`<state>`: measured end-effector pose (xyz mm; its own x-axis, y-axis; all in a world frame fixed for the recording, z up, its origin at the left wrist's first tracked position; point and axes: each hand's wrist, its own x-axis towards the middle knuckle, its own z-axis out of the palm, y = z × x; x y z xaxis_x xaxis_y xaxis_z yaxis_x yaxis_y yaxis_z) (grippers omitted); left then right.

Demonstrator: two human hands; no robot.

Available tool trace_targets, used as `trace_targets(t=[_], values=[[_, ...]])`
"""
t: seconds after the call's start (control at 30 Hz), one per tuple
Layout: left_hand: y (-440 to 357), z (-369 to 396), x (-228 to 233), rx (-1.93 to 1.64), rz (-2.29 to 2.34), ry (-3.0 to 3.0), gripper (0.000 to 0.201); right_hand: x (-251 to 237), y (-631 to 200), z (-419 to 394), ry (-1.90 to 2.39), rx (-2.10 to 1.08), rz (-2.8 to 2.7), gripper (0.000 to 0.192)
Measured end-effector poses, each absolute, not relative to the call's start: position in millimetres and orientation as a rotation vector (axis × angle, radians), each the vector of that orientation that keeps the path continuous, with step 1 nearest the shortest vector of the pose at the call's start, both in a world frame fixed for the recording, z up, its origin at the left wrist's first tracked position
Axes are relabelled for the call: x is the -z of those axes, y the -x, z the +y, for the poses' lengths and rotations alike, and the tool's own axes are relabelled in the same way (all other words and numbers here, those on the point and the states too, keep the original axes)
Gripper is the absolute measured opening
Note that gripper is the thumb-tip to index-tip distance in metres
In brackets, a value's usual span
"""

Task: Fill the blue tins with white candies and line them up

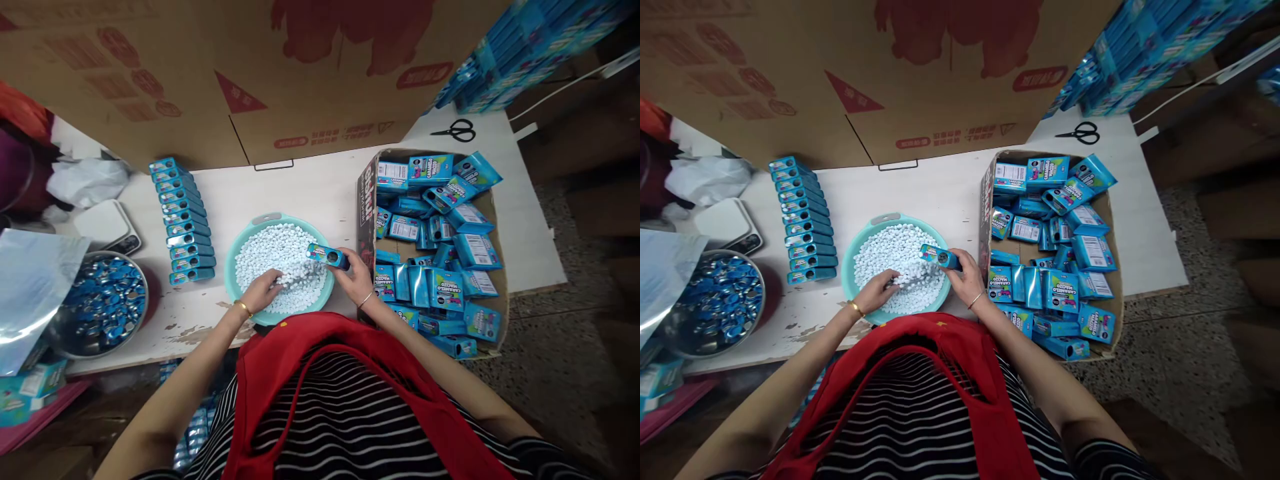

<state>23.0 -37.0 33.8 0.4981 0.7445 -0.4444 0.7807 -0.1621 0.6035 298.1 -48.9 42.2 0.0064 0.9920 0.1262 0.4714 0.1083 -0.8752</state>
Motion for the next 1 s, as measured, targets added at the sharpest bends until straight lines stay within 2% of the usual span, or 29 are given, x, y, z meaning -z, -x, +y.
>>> trace_targets(t=[0.2,0.5,0.67,0.77,0.83,1.0], values=[[-5,-18,-119,-0.137,1.116,-2.085,0.025,-42,-288,-46,1.388,-0.749,-1.822,0.035],[-63,-1,-201,0.549,1.247,-2.408,0.023,-43,-268,-46,1.259,-0.737,-1.944,0.037],[-88,-3,-226,0.647,1.229,-2.477,0.026,-40,-266,-46,1.275,-0.787,-1.914,0.037],[-77,2,-221,0.619,1.207,-2.496,0.026,-37,-269,-46,1.290,-0.807,-1.887,0.039],[-56,9,-202,0.555,1.289,-2.475,0.025,-36,-273,-45,1.315,-0.815,-1.846,0.040],[-1,23,-101,0.582,1.449,-2.216,0.025,-44,-291,-42,1.412,-0.834,-1.696,0.033]])
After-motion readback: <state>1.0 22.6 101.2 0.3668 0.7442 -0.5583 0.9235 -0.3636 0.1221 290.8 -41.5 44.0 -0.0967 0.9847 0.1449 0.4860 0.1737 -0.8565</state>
